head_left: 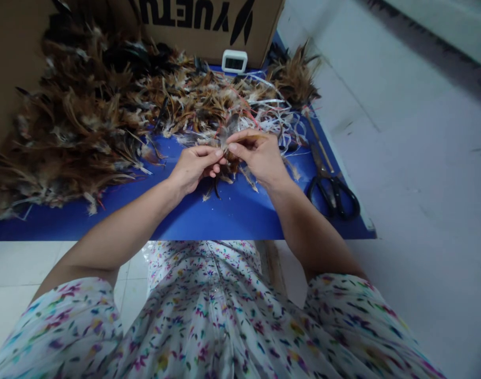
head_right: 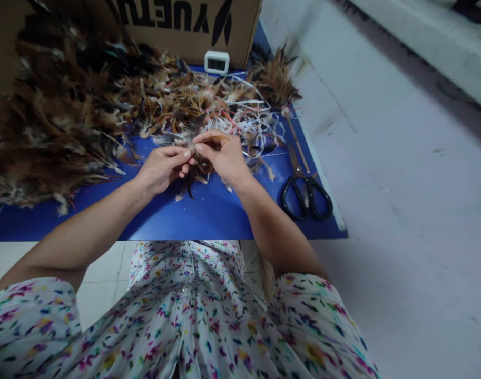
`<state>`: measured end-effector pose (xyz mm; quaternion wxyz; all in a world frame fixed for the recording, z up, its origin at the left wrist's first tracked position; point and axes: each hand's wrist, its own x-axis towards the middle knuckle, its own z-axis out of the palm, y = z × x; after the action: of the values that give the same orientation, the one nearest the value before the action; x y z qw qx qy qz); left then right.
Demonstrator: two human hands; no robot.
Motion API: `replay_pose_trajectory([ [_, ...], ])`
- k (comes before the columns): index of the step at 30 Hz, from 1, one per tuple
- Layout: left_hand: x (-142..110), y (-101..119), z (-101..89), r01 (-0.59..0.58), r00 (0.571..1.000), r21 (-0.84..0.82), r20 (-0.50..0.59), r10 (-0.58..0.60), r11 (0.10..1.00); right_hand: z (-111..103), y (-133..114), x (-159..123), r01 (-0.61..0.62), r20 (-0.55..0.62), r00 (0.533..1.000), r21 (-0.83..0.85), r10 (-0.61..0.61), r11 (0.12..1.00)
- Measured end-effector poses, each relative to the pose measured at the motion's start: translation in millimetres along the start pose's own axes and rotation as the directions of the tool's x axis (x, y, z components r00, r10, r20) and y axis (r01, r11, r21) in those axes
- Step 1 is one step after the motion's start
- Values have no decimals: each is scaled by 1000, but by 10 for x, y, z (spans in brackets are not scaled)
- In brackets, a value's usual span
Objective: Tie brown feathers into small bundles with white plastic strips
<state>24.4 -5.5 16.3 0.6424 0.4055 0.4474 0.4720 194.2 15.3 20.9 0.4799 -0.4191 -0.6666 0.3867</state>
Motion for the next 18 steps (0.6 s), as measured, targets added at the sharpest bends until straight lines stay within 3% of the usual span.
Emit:
replay_pose_trajectory([
  [11,-5,10,3,29,999,-7,25,-29,1000,17,-71,-10,21,-47,999,-110,-26,994],
  [18,-13,15,4,16,998,12,54,-16,1000,28,90,21,176,-30,983,-80,-179,981],
])
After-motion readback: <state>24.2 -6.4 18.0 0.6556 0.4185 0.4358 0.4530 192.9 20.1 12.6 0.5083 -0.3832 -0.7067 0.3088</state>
